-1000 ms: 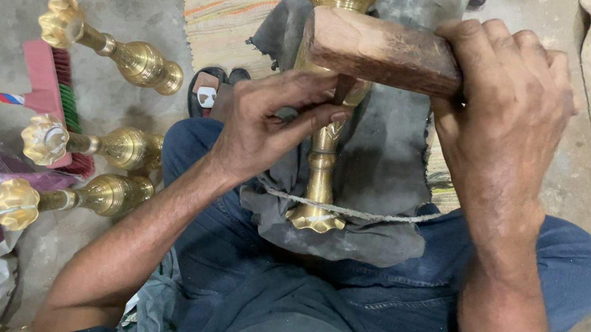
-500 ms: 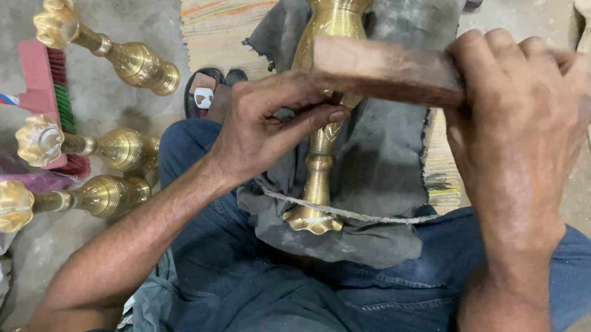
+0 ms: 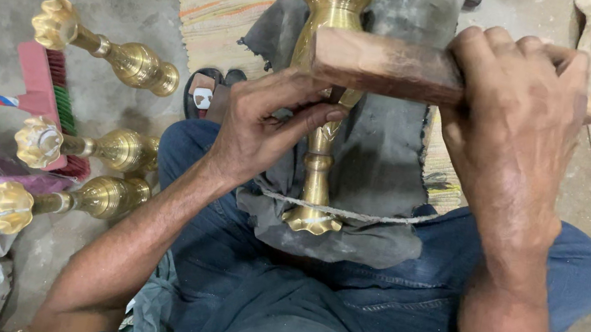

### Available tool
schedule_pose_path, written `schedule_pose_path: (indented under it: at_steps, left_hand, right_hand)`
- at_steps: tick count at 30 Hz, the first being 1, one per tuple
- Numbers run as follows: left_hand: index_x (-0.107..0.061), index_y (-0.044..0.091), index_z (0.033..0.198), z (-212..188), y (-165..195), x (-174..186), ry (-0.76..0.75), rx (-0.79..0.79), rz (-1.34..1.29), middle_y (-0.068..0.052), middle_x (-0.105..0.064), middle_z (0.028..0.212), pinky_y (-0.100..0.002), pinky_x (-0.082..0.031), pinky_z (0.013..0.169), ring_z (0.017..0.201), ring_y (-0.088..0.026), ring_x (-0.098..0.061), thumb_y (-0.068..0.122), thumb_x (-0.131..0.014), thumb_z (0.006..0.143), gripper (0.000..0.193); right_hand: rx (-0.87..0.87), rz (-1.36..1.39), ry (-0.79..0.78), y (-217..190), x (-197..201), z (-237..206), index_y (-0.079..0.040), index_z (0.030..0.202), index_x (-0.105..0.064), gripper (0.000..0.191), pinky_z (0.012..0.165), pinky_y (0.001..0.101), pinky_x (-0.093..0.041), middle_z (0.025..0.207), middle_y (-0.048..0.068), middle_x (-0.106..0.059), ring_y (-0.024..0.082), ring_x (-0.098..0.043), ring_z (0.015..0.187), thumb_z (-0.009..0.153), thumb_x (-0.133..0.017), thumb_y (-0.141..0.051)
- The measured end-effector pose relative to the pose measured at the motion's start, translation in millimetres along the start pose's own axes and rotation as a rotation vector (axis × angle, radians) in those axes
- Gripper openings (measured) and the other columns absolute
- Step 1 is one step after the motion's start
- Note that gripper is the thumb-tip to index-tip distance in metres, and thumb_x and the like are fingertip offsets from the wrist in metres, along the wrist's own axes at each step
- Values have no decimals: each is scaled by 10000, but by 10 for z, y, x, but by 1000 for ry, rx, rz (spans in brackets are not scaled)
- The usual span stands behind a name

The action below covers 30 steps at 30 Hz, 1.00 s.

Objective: The person sits on the floor with a brass vase held against a sandbag on their lap. They hold a chisel against the vase surface and strike it with a wooden mallet to engrave decorative patterns, rotating the vase to reach new areas, and briefly pick up another finished vase before resuming engraving.

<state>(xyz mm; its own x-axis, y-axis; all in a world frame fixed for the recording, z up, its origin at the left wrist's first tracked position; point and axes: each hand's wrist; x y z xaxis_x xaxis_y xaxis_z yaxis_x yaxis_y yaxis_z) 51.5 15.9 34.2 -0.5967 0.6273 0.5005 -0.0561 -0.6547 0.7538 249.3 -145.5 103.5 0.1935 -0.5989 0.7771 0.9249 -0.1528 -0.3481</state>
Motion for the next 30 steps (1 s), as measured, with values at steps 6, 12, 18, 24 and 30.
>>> schedule_pose_path:
  at_steps: [6,12,18,24,30]
  left_hand:
    - [-656,48,1333,13,26,9,10,-53,-67,-115,-744,1239,-314,-677,939,1113,-194,-762,56,-791,1006,353]
    - [-683,28,1280,-8,20,-8,21,-27,-28,-104,-756,1144,-310,-661,877,1044,-187,-770,80,-814,971,339]
    - [-677,25,1303,12,28,-1,14,-43,-12,-97,-748,1128,-309,-661,859,1034,-184,-767,83,-809,975,358]
    - [-684,23,1290,17,53,5,-1,-25,-20,-78,-752,1097,-298,-642,791,967,-164,-759,78,-809,973,345]
    - [-700,35,1267,33,78,33,-4,-7,25,-83,-724,1031,-309,-593,750,916,-160,-741,67,-832,961,335]
  right_hand:
    - [-17,10,-16,-81,14,54,-15,1044,-573,350,768,470,-480,891,143,-637,336,-646,829,789,-812,-39]
    - [27,7,-7,-6,-76,-63,-31,1127,-584,345,790,460,-480,975,123,-631,305,-640,915,859,-800,1]
    - [56,-10,28,47,-130,-108,-17,1103,-566,331,850,465,-472,974,139,-610,355,-607,940,846,-768,31]
    - [1,51,47,-19,-99,-93,-6,1127,-556,350,852,457,-475,1022,156,-626,370,-619,987,831,-730,62]
    - [-138,181,-16,-97,-79,-35,-27,1136,-552,353,817,451,-472,986,128,-619,335,-641,936,854,-760,10]
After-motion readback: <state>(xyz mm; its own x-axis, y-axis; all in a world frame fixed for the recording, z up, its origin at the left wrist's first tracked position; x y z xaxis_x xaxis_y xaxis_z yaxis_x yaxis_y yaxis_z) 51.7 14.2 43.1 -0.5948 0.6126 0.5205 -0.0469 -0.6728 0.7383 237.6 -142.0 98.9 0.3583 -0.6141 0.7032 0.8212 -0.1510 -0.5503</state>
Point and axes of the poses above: each hand's wrist, its own z-axis towards the middle knuckle, its own x-axis out of the back of the hand, y = z × x
